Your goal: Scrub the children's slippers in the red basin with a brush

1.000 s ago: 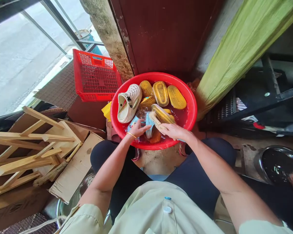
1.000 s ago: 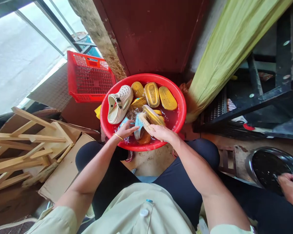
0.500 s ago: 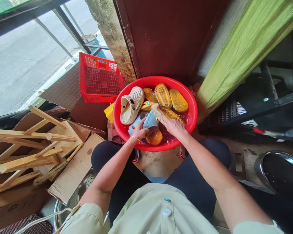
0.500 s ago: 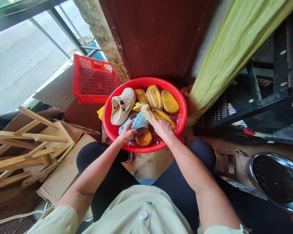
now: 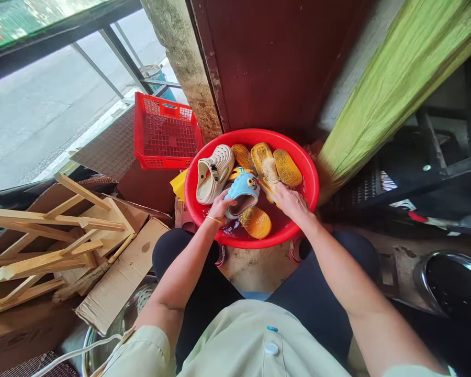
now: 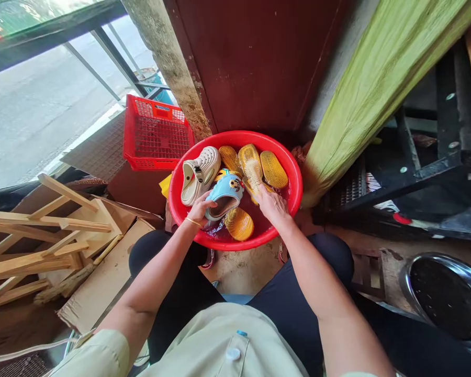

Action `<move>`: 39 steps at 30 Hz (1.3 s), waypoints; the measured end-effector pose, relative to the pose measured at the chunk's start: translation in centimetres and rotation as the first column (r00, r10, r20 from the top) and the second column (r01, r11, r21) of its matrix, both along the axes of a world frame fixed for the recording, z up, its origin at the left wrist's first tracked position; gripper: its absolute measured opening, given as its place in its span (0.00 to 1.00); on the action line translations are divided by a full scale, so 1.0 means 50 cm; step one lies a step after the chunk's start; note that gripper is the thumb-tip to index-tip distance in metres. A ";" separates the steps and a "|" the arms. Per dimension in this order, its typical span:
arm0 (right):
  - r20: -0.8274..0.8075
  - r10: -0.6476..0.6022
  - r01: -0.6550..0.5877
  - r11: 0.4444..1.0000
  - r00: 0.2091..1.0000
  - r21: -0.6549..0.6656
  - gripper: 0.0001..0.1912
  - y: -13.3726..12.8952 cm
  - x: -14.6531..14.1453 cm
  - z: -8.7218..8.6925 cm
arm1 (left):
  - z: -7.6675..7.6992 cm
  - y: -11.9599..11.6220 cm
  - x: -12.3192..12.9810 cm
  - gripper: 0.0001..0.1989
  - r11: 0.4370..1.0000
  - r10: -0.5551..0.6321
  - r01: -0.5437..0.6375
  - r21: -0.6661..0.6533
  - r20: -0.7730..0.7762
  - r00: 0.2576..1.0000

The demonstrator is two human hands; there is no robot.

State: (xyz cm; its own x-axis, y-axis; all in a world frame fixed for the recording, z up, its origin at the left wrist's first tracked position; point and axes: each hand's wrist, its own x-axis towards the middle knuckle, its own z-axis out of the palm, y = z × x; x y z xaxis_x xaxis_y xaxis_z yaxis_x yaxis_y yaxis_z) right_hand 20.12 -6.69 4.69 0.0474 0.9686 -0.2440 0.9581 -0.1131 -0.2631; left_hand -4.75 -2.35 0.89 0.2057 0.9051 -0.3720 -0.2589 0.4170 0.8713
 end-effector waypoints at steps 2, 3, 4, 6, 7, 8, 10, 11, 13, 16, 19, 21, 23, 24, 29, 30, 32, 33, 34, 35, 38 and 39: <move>-0.101 0.032 -0.024 0.996 0.994 0.087 0.28 -0.007 -0.021 -0.007 | 0.002 0.002 0.002 0.30 0.999 -0.013 0.020 -0.051 0.137 0.991; -0.135 0.058 -0.043 0.992 0.989 0.117 0.27 -0.018 -0.037 -0.009 | 0.000 0.004 0.003 0.28 0.997 -0.018 0.032 -0.072 0.188 0.982; -0.152 0.088 -0.068 0.989 0.984 0.132 0.27 -0.032 -0.054 -0.010 | -0.003 0.005 0.004 0.27 0.995 -0.018 0.039 -0.092 0.223 0.975; -0.140 0.149 -0.132 0.983 0.979 0.124 0.28 -0.060 -0.080 -0.008 | -0.012 0.009 0.006 0.24 0.990 -0.015 0.048 -0.131 0.242 0.970; -0.117 0.178 -0.165 0.980 0.977 0.106 0.29 -0.070 -0.086 -0.006 | -0.018 0.011 0.007 0.23 0.988 -0.015 0.050 -0.145 0.230 0.973; -0.087 0.198 -0.191 0.978 0.976 0.084 0.29 -0.077 -0.088 -0.003 | -0.024 0.013 0.008 0.23 0.987 -0.016 0.049 -0.151 0.211 0.977; -0.014 0.175 -0.174 0.984 0.984 0.042 0.30 -0.073 -0.077 0.001 | -0.032 0.018 0.010 0.24 0.987 -0.036 0.061 -0.147 0.172 0.984; 0.014 0.142 -0.142 0.990 0.990 0.023 0.30 -0.063 -0.067 0.002 | -0.035 0.020 0.011 0.25 0.987 -0.054 0.076 -0.139 0.160 0.986; 0.036 0.066 -0.066 0.998 0.997 -0.006 0.29 -0.033 -0.042 0.005 | -0.035 0.025 0.014 0.29 0.991 -0.075 0.089 -0.100 0.137 0.988; -0.014 -0.021 0.022 1.000 1.000 0.006 0.28 0.012 -0.008 0.011 | -0.025 0.036 0.021 0.33 0.997 -0.034 0.034 0.063 -0.004 0.999; -0.030 -0.088 0.089 0.995 0.996 0.046 0.28 0.031 0.014 0.019 | -0.015 0.048 0.030 0.36 0.941 0.036 0.037 0.336 -0.208 0.977; 0.015 -0.127 0.126 0.992 0.992 0.021 0.29 0.029 0.027 0.021 | -0.016 0.052 0.035 0.37 0.867 0.057 0.106 0.486 -0.308 0.950; 0.068 -0.146 0.148 0.988 0.987 -0.036 0.29 0.021 0.036 0.018 | -0.022 0.049 0.040 0.37 0.789 0.040 0.230 0.570 -0.421 0.906; 0.082 -0.134 0.140 0.988 0.988 -0.068 0.31 0.015 0.039 0.013 | -0.027 0.046 0.042 0.38 0.752 0.023 0.308 0.583 -0.490 0.871; 0.113 0.015 0.000 0.992 0.993 -0.129 0.39 -0.004 0.027 -0.022 | -0.058 0.029 0.065 0.39 0.675 -0.027 0.549 0.494 -0.726 0.687; 0.117 0.029 -0.015 0.992 0.993 -0.123 0.40 -0.005 0.023 -0.029 | -0.065 0.027 0.071 0.39 0.687 -0.045 0.554 0.471 -0.733 0.679; 0.092 0.039 -0.028 0.993 0.995 -0.112 0.39 -0.006 0.013 -0.037 | -0.078 0.027 0.082 0.42 0.730 -0.094 0.537 0.423 -0.716 0.692; 0.063 0.038 -0.031 0.994 0.997 -0.105 0.37 -0.006 0.007 -0.039 | -0.083 0.028 0.087 0.44 0.755 -0.110 0.516 0.404 -0.698 0.708; 0.030 0.040 -0.037 0.994 0.999 -0.099 0.35 -0.008 0.000 -0.040 | -0.088 0.030 0.090 0.45 0.782 -0.112 0.486 0.391 -0.679 0.726; -0.002 0.046 -0.046 0.995 0.999 -0.094 0.33 -0.012 -0.007 -0.039 | -0.091 0.033 0.092 0.45 0.810 -0.098 0.444 0.382 -0.659 0.745; -0.054 0.086 -0.090 0.992 0.995 -0.084 0.31 -0.035 -0.035 -0.031 | -0.095 0.046 0.089 0.40 0.883 -0.074 0.323 0.339 -0.580 0.811; -0.057 0.111 -0.115 0.990 0.992 -0.079 0.32 -0.044 -0.043 -0.027 | -0.095 0.049 0.086 0.37 0.901 -0.084 0.295 0.317 -0.541 0.837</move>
State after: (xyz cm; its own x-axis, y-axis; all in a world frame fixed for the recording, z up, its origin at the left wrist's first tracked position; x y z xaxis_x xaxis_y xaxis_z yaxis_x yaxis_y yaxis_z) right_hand 17.97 -8.88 3.34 -0.0762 0.9436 -0.3221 0.9511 -0.0282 -0.3075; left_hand -0.44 0.10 -3.83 0.2678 0.9567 -0.1142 0.3086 0.0271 0.9508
